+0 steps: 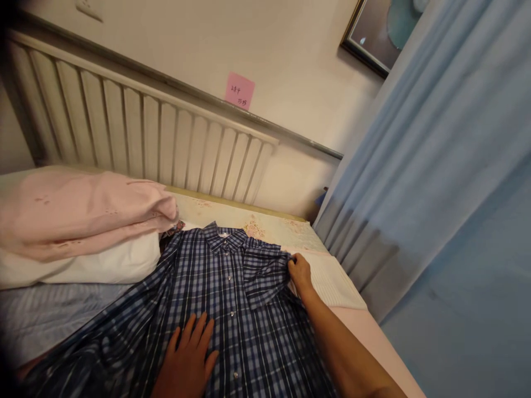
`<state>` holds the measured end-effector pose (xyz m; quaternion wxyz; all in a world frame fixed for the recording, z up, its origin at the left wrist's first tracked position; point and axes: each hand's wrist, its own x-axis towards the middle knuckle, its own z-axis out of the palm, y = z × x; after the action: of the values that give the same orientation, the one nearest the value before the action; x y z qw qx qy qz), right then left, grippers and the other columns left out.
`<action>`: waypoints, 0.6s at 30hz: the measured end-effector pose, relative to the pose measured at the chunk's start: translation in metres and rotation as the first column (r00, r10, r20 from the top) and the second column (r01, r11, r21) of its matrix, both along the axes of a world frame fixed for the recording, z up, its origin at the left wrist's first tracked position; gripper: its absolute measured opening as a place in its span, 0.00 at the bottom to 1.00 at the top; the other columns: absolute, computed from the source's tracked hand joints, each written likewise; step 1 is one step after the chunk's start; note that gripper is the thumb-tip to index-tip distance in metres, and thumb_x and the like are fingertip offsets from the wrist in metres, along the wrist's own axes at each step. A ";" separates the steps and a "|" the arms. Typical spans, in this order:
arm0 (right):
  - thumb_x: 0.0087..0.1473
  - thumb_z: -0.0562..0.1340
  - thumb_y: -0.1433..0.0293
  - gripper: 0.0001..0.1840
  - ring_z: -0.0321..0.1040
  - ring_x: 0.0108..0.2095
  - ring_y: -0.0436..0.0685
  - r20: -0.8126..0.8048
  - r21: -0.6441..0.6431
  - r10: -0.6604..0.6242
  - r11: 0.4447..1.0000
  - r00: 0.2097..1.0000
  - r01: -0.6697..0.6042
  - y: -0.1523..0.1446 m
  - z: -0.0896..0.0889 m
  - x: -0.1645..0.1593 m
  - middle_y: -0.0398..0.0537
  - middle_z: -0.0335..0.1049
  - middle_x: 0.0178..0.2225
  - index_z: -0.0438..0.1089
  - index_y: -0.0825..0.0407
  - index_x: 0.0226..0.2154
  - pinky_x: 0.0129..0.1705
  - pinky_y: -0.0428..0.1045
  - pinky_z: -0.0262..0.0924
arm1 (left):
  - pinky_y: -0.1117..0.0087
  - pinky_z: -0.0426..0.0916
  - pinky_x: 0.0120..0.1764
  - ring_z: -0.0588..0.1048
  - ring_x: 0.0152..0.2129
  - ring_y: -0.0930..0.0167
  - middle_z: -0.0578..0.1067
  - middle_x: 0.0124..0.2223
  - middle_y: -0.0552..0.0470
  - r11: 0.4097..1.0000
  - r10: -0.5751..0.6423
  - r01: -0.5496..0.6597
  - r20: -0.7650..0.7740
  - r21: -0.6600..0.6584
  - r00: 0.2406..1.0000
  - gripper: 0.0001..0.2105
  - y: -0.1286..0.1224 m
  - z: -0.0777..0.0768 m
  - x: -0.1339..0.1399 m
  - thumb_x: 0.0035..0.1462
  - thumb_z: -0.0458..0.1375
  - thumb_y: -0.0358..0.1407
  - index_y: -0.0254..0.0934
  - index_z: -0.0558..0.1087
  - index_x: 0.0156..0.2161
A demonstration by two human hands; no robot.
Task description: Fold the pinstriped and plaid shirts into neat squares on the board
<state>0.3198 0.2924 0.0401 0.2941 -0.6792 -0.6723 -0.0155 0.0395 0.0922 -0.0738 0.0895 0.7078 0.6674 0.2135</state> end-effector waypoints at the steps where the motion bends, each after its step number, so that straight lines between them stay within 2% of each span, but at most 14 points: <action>1: 0.52 0.51 0.71 0.11 0.66 0.32 0.56 -0.020 0.044 -0.001 0.999 1.000 0.002 -0.005 0.015 -0.004 0.49 0.72 0.30 0.69 0.54 0.31 0.36 0.48 0.58 | 0.43 0.47 0.62 0.54 0.64 0.53 0.62 0.64 0.45 1.000 0.008 -0.008 0.041 0.009 0.999 0.26 0.001 0.000 0.000 0.56 0.48 0.40 0.35 0.67 0.59; 4: 0.56 0.51 0.67 0.12 0.65 0.32 0.54 -0.067 0.148 0.118 0.983 0.991 -0.107 -0.040 0.056 -0.029 0.45 0.70 0.30 0.68 0.52 0.34 0.36 0.46 0.58 | 0.47 0.52 0.62 0.62 0.60 0.56 0.69 0.59 0.41 0.997 0.061 -0.074 0.298 0.032 0.953 0.24 0.003 0.002 -0.001 0.56 0.47 0.40 0.32 0.72 0.54; 5: 0.56 0.53 0.67 0.10 0.65 0.30 0.54 -0.100 0.189 0.273 0.949 0.957 -0.251 -0.058 0.066 -0.041 0.44 0.70 0.29 0.68 0.52 0.34 0.34 0.46 0.58 | 0.49 0.55 0.61 0.65 0.58 0.57 0.71 0.57 0.39 0.995 0.085 -0.102 0.429 0.018 0.899 0.24 0.004 0.004 -0.002 0.57 0.45 0.41 0.31 0.73 0.52; 6: 0.56 0.54 0.67 0.09 0.64 0.30 0.53 -0.106 0.192 0.429 0.894 0.897 -0.405 -0.080 0.074 -0.054 0.43 0.69 0.28 0.68 0.51 0.33 0.34 0.46 0.58 | 0.51 0.60 0.58 0.70 0.54 0.57 0.74 0.54 0.38 0.992 0.113 -0.122 0.572 -0.023 0.813 0.25 0.005 0.007 -0.003 0.57 0.44 0.43 0.31 0.73 0.51; 7: 0.57 0.54 0.68 0.08 0.65 0.30 0.52 -0.097 0.150 0.564 0.823 0.820 -0.548 -0.103 0.079 -0.067 0.43 0.69 0.29 0.68 0.51 0.33 0.35 0.46 0.58 | 0.52 0.65 0.55 0.74 0.49 0.58 0.75 0.52 0.37 0.989 0.148 -0.119 0.707 -0.090 0.691 0.26 0.006 0.010 -0.005 0.58 0.43 0.46 0.30 0.72 0.50; 9: 0.58 0.54 0.71 0.08 0.66 0.33 0.51 -0.110 0.018 0.741 0.668 0.663 -0.744 -0.148 0.081 -0.092 0.43 0.70 0.31 0.69 0.50 0.34 0.38 0.45 0.59 | 0.53 0.72 0.46 0.78 0.41 0.58 0.77 0.48 0.37 0.971 0.230 -0.043 0.884 -0.233 0.406 0.29 0.009 0.015 -0.010 0.57 0.43 0.52 0.31 0.70 0.51; 10: 0.57 0.55 0.72 0.08 0.67 0.36 0.51 -0.157 -0.107 0.807 0.559 0.569 -0.822 -0.167 0.078 -0.102 0.44 0.71 0.34 0.69 0.49 0.37 0.41 0.45 0.59 | 0.53 0.73 0.44 0.79 0.39 0.58 0.78 0.47 0.37 0.959 0.266 0.010 0.917 -0.282 0.298 0.30 0.010 0.016 -0.013 0.56 0.43 0.53 0.31 0.70 0.51; 11: 0.56 0.58 0.71 0.08 0.68 0.38 0.51 -0.244 -0.254 0.865 0.379 0.438 -0.890 -0.180 0.074 -0.110 0.43 0.73 0.38 0.70 0.49 0.39 0.42 0.44 0.60 | 0.53 0.73 0.44 0.79 0.40 0.58 0.78 0.47 0.38 0.949 0.291 0.050 0.925 -0.311 0.243 0.30 0.012 0.016 -0.016 0.56 0.43 0.54 0.32 0.70 0.51; 12: 0.56 0.60 0.69 0.09 0.69 0.40 0.50 -0.356 -0.356 0.878 0.189 0.320 -0.915 -0.187 0.067 -0.116 0.43 0.73 0.40 0.71 0.48 0.41 0.43 0.43 0.60 | 0.53 0.72 0.47 0.78 0.42 0.58 0.78 0.47 0.39 0.945 0.297 0.065 0.924 -0.320 0.240 0.30 0.013 0.016 -0.019 0.56 0.43 0.54 0.33 0.71 0.50; 13: 0.55 0.61 0.68 0.10 0.70 0.40 0.50 -0.456 -0.418 0.852 0.050 0.257 -0.907 -0.188 0.060 -0.118 0.43 0.74 0.40 0.72 0.48 0.41 0.43 0.42 0.61 | 0.54 0.70 0.51 0.76 0.46 0.59 0.78 0.48 0.41 0.947 0.284 0.066 0.917 -0.313 0.280 0.29 0.015 0.014 -0.022 0.57 0.43 0.54 0.35 0.72 0.49; 14: 0.54 0.62 0.67 0.10 0.71 0.39 0.50 -0.539 -0.445 0.806 -0.026 0.244 -0.895 -0.182 0.052 -0.118 0.42 0.74 0.39 0.72 0.49 0.41 0.42 0.42 0.62 | 0.55 0.67 0.54 0.75 0.49 0.60 0.78 0.49 0.43 0.953 0.259 0.063 0.903 -0.297 0.343 0.28 0.017 0.011 -0.023 0.57 0.43 0.53 0.36 0.73 0.48; 15: 0.53 0.63 0.66 0.10 0.72 0.37 0.50 -0.592 -0.455 0.755 -0.025 0.282 -0.890 -0.170 0.043 -0.116 0.42 0.75 0.36 0.73 0.50 0.39 0.40 0.42 0.63 | 0.57 0.65 0.56 0.73 0.51 0.61 0.77 0.51 0.45 0.958 0.232 0.059 0.883 -0.279 0.408 0.27 0.018 0.009 -0.023 0.58 0.43 0.52 0.37 0.74 0.48; 16: 0.52 0.64 0.65 0.10 0.73 0.35 0.51 -0.614 -0.457 0.703 0.055 0.360 -0.888 -0.153 0.035 -0.113 0.42 0.75 0.34 0.73 0.51 0.37 0.39 0.43 0.64 | 0.58 0.63 0.57 0.72 0.53 0.63 0.76 0.52 0.47 0.963 0.210 0.054 0.862 -0.264 0.460 0.26 0.019 0.006 -0.023 0.59 0.42 0.51 0.38 0.73 0.49; 18: 0.53 0.61 0.66 0.08 0.74 0.31 0.52 -0.593 -0.463 0.569 0.337 0.569 -0.820 -0.107 0.022 -0.101 0.42 0.74 0.29 0.71 0.51 0.35 0.34 0.45 0.66 | 0.60 0.63 0.58 0.70 0.54 0.65 0.75 0.54 0.49 0.965 0.199 0.042 0.826 -0.258 0.527 0.26 0.019 0.003 -0.019 0.61 0.41 0.49 0.38 0.72 0.51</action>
<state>0.2185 0.1852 0.0621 0.0961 -0.3663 -0.7901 0.4819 0.0205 0.1108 -0.0713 0.4787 0.4673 0.5924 0.4488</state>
